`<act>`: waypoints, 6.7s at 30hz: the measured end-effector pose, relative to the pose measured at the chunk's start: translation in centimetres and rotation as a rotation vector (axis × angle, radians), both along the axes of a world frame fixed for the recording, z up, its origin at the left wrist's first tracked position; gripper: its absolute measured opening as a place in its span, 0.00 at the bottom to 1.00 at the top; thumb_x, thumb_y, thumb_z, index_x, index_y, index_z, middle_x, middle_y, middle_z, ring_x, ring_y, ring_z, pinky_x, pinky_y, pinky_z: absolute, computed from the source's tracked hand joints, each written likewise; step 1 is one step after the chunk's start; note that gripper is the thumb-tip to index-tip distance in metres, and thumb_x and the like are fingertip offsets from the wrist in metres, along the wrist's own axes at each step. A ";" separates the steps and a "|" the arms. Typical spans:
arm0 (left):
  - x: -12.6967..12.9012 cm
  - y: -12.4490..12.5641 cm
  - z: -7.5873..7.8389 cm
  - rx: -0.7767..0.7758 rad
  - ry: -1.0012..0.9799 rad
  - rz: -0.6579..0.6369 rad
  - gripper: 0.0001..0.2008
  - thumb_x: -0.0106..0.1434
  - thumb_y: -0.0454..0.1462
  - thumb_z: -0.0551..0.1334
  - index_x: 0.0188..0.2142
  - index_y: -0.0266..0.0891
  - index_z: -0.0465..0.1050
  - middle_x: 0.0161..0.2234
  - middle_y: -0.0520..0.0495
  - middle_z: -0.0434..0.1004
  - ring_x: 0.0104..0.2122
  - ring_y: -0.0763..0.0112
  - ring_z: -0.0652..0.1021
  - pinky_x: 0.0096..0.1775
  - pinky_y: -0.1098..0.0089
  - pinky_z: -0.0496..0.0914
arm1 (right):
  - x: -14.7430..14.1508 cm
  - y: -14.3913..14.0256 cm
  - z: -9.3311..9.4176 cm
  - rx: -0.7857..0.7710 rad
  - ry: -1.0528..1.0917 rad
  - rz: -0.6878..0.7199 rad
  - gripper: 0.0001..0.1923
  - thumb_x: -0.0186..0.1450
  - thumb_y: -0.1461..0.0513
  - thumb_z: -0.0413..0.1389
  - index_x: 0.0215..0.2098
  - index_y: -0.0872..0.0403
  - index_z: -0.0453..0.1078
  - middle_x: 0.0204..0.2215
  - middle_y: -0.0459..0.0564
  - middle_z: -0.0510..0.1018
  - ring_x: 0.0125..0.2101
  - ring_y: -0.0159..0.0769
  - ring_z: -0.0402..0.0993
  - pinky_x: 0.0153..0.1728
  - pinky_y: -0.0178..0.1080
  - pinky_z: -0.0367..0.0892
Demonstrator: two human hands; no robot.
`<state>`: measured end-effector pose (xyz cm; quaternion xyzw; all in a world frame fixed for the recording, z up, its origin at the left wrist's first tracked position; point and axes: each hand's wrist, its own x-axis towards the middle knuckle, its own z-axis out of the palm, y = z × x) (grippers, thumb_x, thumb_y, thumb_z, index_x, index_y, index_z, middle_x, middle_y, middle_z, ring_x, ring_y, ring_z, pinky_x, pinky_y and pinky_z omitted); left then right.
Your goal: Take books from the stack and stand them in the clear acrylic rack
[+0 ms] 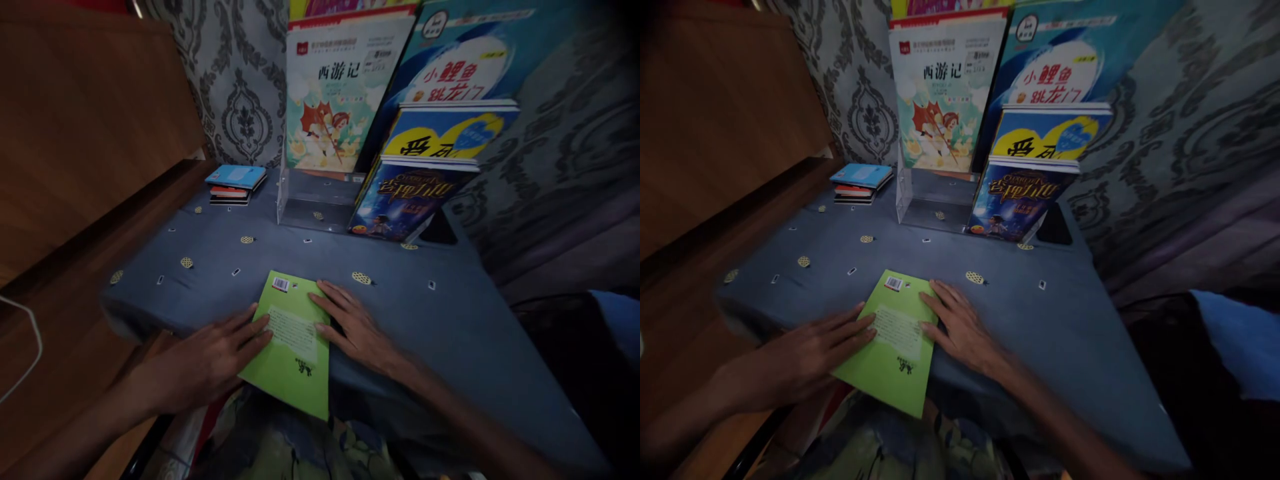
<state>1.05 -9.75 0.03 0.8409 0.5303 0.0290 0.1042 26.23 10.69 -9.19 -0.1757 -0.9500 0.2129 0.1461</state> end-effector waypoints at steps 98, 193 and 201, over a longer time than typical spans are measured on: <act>5.8 16.3 -1.4 0.088 0.258 0.243 0.12 0.73 0.34 0.50 0.40 0.36 0.72 0.38 0.43 0.81 0.39 0.62 0.81 0.38 0.67 0.73 | -3.2 7.7 0.4 -0.537 0.533 -0.341 0.19 0.72 0.58 0.46 0.52 0.54 0.74 0.36 0.52 0.82 0.32 0.36 0.79 0.35 0.40 0.74; -4.9 19.9 -6.2 0.310 0.183 0.435 0.17 0.70 0.30 0.51 0.53 0.34 0.73 0.53 0.37 0.75 0.50 0.57 0.75 0.52 0.60 0.68 | -4.6 4.2 -0.1 0.090 0.108 -0.114 0.22 0.73 0.63 0.43 0.60 0.53 0.70 0.56 0.60 0.75 0.56 0.52 0.69 0.54 0.57 0.68; -4.1 21.6 -7.7 0.364 0.001 0.150 0.18 0.72 0.35 0.51 0.58 0.36 0.70 0.59 0.38 0.73 0.60 0.57 0.72 0.58 0.56 0.67 | -3.7 3.7 -0.4 0.114 0.178 -0.056 0.22 0.72 0.64 0.45 0.60 0.51 0.70 0.56 0.58 0.76 0.55 0.49 0.71 0.53 0.57 0.70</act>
